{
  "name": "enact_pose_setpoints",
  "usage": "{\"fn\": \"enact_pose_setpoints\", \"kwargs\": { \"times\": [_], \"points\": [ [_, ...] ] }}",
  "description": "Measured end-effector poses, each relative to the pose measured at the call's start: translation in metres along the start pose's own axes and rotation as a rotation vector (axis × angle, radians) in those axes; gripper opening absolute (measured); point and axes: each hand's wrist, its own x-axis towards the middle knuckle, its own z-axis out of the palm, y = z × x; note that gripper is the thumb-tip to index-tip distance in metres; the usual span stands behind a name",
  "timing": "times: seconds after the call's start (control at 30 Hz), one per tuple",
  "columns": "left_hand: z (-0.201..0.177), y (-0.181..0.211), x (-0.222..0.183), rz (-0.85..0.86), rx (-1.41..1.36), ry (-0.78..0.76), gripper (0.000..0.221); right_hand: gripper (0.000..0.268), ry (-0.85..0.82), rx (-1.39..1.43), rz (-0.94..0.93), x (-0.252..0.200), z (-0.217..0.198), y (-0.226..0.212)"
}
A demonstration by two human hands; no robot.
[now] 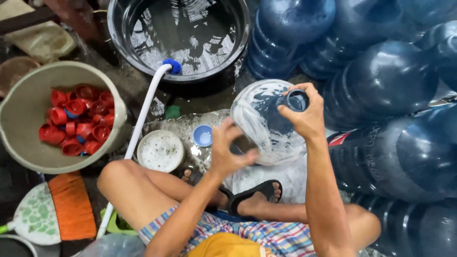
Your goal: Scrubbing the exterior of a large water jug with a sponge and rinsing it with water from a hose.
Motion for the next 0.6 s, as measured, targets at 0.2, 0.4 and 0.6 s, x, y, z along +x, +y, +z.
{"fn": "enact_pose_setpoints", "kwargs": {
  "times": [0.2,0.4,0.6],
  "points": [
    [0.03,-0.031,-0.004,-0.641,-0.188,0.254,0.053,0.036,-0.006,0.046,-0.029,-0.004,-0.004,-0.028],
    [0.034,-0.014,-0.058,-0.705,-0.137,0.288,0.056,0.039,-0.019,0.153,-0.016,-0.003,-0.006,-0.019],
    [0.032,-0.008,-0.032,-0.879,-0.347,0.333,0.065,0.04,-0.003,0.187,0.015,-0.002,-0.004,-0.021]
  ]
}}
